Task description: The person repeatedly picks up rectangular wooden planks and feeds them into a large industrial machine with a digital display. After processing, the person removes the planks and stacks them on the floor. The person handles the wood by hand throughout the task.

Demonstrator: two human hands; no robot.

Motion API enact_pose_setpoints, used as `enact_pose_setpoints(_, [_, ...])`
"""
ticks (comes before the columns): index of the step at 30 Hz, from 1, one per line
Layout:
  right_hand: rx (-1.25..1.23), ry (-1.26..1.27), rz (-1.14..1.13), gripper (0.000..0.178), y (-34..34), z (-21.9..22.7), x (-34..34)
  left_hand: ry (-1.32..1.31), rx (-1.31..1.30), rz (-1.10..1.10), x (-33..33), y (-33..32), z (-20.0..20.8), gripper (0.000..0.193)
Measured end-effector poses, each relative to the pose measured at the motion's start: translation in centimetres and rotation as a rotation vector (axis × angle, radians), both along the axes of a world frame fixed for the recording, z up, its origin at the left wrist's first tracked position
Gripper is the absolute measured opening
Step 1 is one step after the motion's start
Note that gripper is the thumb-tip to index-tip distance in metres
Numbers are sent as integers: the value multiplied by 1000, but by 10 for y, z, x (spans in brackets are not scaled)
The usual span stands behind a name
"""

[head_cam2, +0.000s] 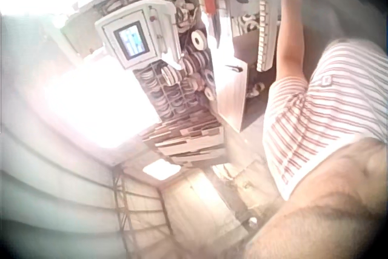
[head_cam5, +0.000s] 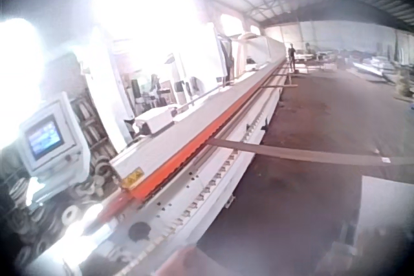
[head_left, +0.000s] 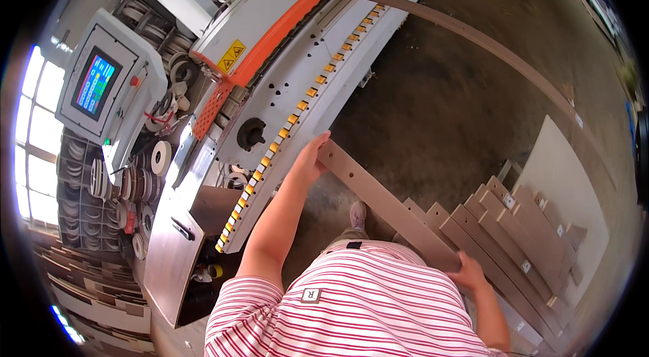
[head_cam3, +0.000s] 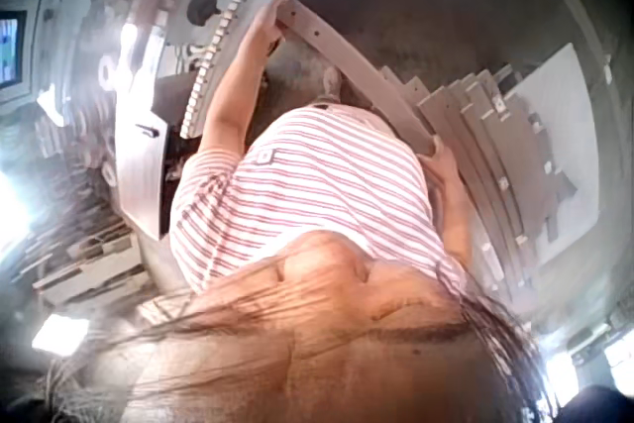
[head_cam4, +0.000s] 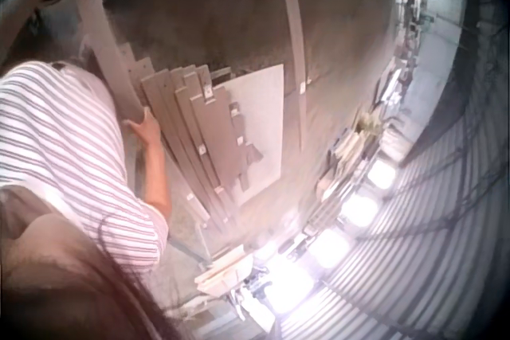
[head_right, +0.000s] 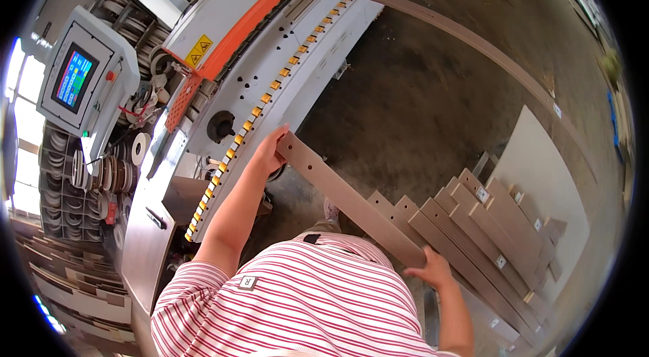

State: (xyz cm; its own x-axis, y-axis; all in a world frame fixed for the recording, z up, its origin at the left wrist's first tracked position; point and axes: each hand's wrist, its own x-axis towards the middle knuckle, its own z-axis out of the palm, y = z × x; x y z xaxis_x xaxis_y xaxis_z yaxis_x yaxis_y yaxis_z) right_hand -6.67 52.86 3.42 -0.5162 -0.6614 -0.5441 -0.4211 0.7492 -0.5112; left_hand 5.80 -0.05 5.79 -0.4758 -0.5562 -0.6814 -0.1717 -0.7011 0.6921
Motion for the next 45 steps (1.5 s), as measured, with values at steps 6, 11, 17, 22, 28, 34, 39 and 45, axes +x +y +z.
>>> enact_pose_setpoints(6, [163, -185, -334, 57, 119, -15, -19, -4, -2, -13, -6, -25, -16, 20])
enact_pose_setpoints(11, [219, -104, -345, 58, 139, -40, -31, 263, 113, 224, -9, -11, -20, 26])
enact_pose_setpoints(17, [61, 189, -51, 73, 41, -47, -21, 172, -379, 291, -17, 0, -13, 47])
enact_pose_setpoints(22, [28, 309, 66, 75, -56, -25, -1, -149, -530, 502, 15, -89, -33, 42])
enact_pose_setpoints(28, [-111, 434, 169, 67, -135, 13, -5, -410, -727, 628, 42, -149, -49, 65])
enact_pose_setpoints(34, [-76, 382, 282, 62, -220, 38, 9, -599, -648, 634, 64, -183, -44, 92])
enact_pose_setpoints(39, [-30, 287, 281, 65, -272, 54, 14, -631, -625, 651, 73, -209, -53, 83])
enact_pose_setpoints(45, [14, 227, 274, 67, -295, 69, 16, -588, -614, 576, 79, -230, -51, 89])
